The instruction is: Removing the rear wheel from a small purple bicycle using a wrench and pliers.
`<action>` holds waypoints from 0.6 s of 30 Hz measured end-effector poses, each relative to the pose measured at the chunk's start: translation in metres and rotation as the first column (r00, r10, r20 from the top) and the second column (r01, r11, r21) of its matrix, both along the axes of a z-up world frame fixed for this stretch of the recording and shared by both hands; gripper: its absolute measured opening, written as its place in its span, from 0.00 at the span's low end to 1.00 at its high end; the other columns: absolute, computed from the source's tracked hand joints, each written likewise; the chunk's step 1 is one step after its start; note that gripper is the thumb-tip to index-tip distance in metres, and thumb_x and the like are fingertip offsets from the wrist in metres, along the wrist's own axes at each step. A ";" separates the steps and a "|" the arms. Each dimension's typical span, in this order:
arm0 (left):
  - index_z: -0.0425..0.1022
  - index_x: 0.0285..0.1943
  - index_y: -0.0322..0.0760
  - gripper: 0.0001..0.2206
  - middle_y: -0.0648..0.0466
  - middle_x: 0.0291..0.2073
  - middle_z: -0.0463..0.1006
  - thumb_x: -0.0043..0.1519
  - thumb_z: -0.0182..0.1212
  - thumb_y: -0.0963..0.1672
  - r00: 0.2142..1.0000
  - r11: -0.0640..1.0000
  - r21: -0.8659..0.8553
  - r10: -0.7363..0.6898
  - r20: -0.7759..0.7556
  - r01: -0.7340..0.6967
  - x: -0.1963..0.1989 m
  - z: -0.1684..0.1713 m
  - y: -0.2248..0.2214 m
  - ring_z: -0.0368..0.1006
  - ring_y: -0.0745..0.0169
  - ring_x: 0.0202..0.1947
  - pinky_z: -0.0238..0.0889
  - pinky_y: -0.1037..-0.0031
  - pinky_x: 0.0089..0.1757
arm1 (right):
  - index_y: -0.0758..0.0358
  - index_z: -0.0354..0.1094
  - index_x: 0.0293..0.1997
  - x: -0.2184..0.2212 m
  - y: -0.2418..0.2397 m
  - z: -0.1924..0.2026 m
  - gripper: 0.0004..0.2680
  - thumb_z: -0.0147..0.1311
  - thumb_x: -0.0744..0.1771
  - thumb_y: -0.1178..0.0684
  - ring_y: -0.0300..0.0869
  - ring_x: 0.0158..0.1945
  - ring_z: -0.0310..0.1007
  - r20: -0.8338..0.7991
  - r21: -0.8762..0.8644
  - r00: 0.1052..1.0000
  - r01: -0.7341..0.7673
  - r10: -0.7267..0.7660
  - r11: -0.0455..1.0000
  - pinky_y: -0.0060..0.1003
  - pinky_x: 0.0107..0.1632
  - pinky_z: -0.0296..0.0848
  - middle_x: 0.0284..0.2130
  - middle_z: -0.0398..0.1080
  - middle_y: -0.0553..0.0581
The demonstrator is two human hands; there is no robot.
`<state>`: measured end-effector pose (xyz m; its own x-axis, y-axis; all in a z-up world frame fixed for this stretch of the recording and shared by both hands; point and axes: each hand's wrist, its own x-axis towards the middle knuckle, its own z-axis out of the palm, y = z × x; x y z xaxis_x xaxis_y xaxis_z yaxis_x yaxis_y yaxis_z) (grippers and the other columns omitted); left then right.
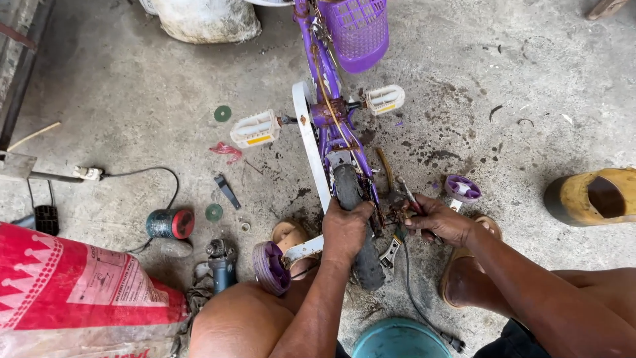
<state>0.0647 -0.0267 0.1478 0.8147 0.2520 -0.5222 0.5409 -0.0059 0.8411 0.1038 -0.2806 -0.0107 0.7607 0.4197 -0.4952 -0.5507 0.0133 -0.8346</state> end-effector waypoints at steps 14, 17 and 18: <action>0.72 0.45 0.37 0.16 0.53 0.40 0.80 0.52 0.66 0.48 0.991 1.000 -0.011 0.009 -0.130 -0.011 0.018 0.006 -0.010 0.72 0.58 0.41 0.67 0.69 0.44 | 0.69 0.68 0.54 -0.035 -0.026 0.237 0.11 0.64 0.68 0.63 0.39 0.25 0.62 0.295 0.580 0.950 -0.264 0.104 0.771 0.32 0.28 0.66 0.49 0.73 0.77; 0.72 0.41 0.38 0.16 0.53 0.37 0.79 0.52 0.68 0.50 0.992 0.998 0.055 -0.003 -0.127 0.010 0.019 -0.002 -0.011 0.72 0.58 0.37 0.65 0.67 0.40 | 0.67 0.69 0.57 -0.053 -0.015 0.279 0.13 0.68 0.69 0.58 0.42 0.26 0.66 0.340 0.610 0.938 -0.278 0.072 0.742 0.38 0.36 0.69 0.44 0.73 0.78; 0.72 0.41 0.38 0.16 0.53 0.37 0.79 0.52 0.68 0.50 0.993 0.999 0.053 -0.007 -0.122 0.014 0.020 0.002 -0.012 0.72 0.58 0.37 0.65 0.67 0.40 | 0.67 0.69 0.57 -0.053 -0.019 0.270 0.13 0.68 0.69 0.58 0.42 0.26 0.66 0.345 0.607 0.936 -0.278 0.069 0.744 0.38 0.36 0.69 0.44 0.73 0.78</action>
